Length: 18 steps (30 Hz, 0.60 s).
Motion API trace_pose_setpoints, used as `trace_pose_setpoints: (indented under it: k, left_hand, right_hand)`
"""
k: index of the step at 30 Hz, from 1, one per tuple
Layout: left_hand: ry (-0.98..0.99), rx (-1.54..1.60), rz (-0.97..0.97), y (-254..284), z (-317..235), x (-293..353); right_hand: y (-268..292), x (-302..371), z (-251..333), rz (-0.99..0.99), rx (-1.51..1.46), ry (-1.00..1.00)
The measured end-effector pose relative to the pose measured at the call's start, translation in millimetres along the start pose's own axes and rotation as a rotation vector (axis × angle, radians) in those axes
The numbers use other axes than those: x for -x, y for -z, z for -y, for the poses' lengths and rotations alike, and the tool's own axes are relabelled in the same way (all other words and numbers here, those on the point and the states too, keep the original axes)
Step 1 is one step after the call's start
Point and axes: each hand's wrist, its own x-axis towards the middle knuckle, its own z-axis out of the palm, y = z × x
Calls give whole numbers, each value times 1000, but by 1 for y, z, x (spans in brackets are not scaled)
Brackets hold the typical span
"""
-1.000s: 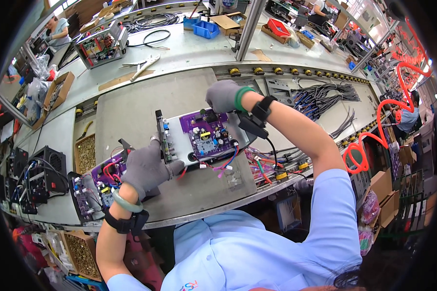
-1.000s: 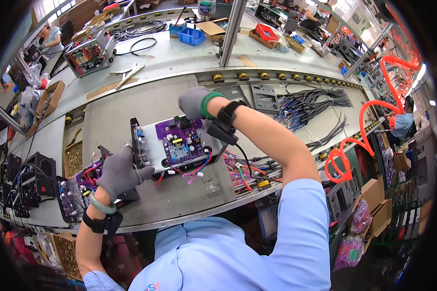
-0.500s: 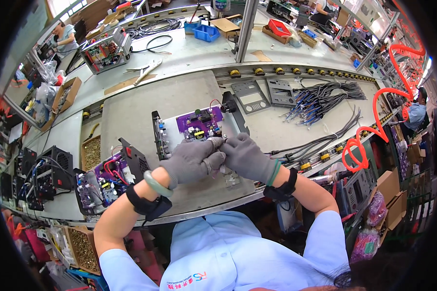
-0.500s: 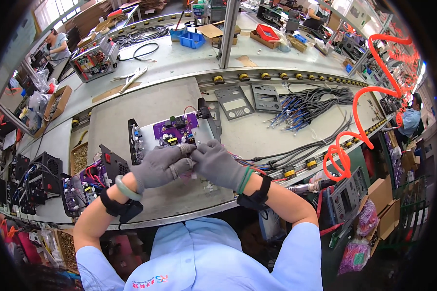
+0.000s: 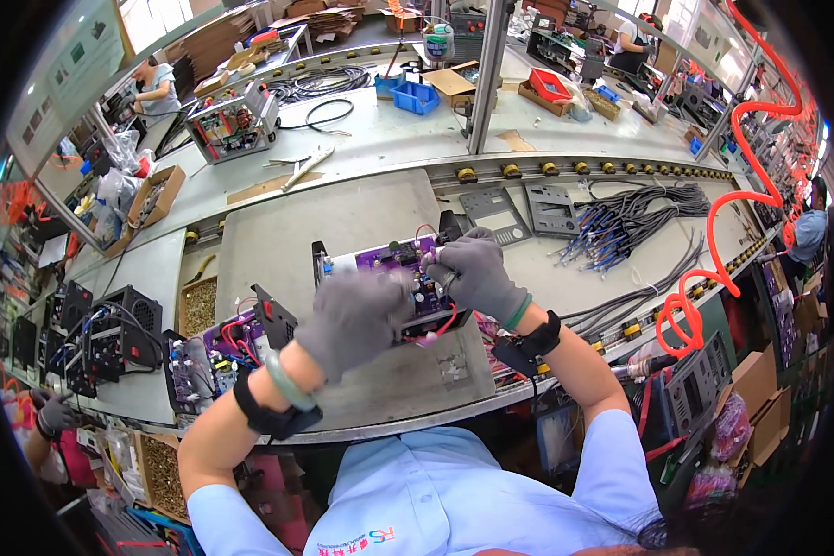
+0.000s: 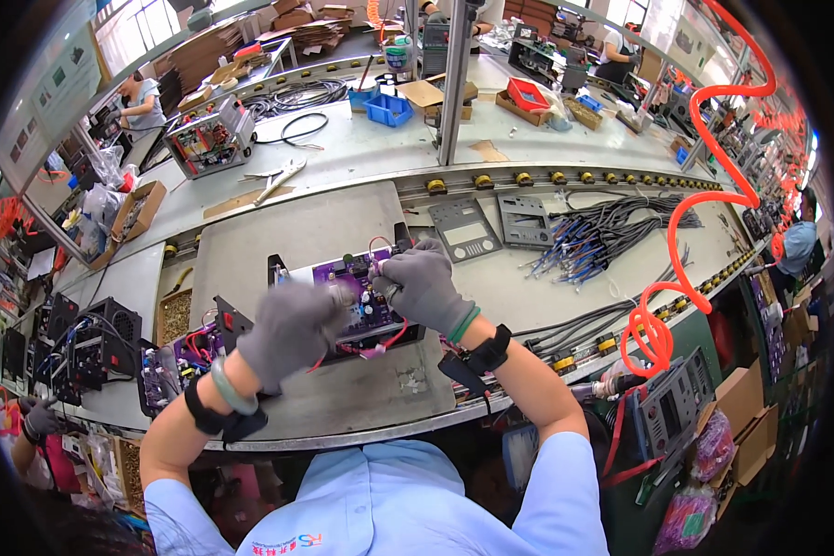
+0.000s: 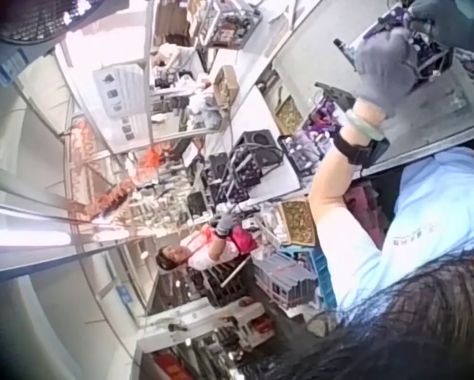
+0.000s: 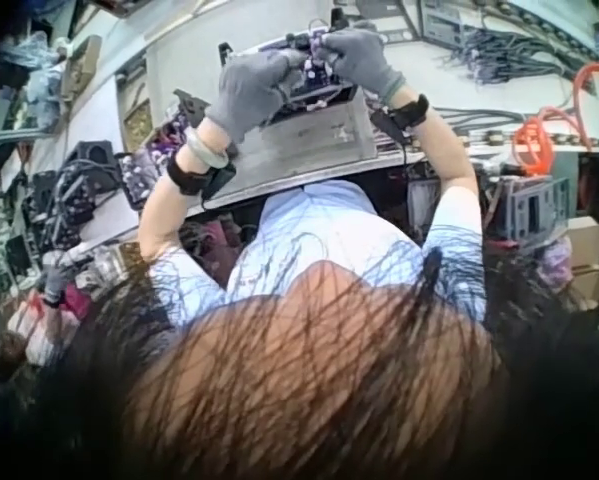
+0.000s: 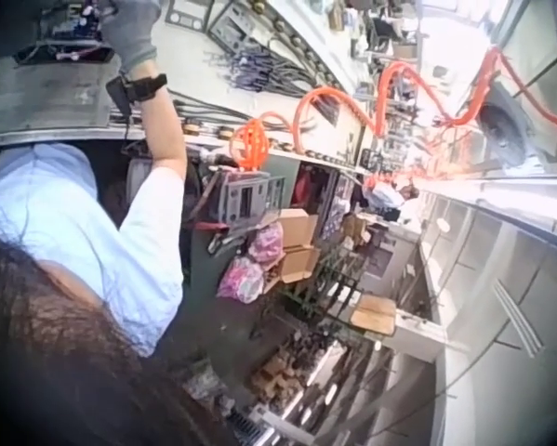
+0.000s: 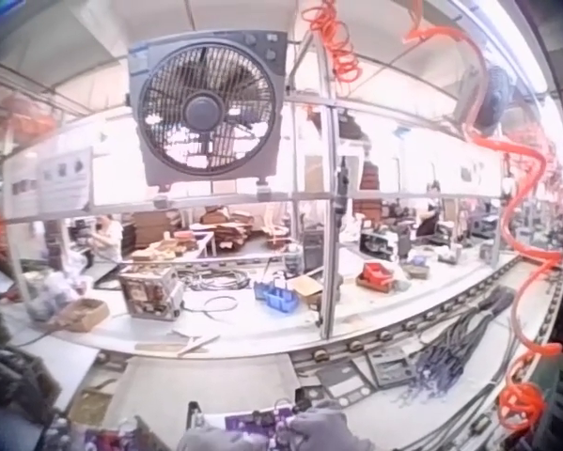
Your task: Assembling internal components and wiring of an inverter unit on an industrial assembly line.
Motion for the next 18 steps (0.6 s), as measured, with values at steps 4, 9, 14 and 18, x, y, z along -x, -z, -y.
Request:
trace_pose_setpoints:
  k: [4,9,14,18]
  left_hand:
    - [-21,31,-514,-4,12,-46]
    - [-92,-391,-235,-23,12,-56]
    - [-8,-350,-240,-39,15,-45]
    - [436,290,-287,-80,-2,-37]
  right_hand:
    - [-1,-4,8,28,15,3]
    - [-7,3,1,-49,-32,7]
    - [-14,7,3,-181,-69,1]
    - [-14,9,-1,-160,-158,-40]
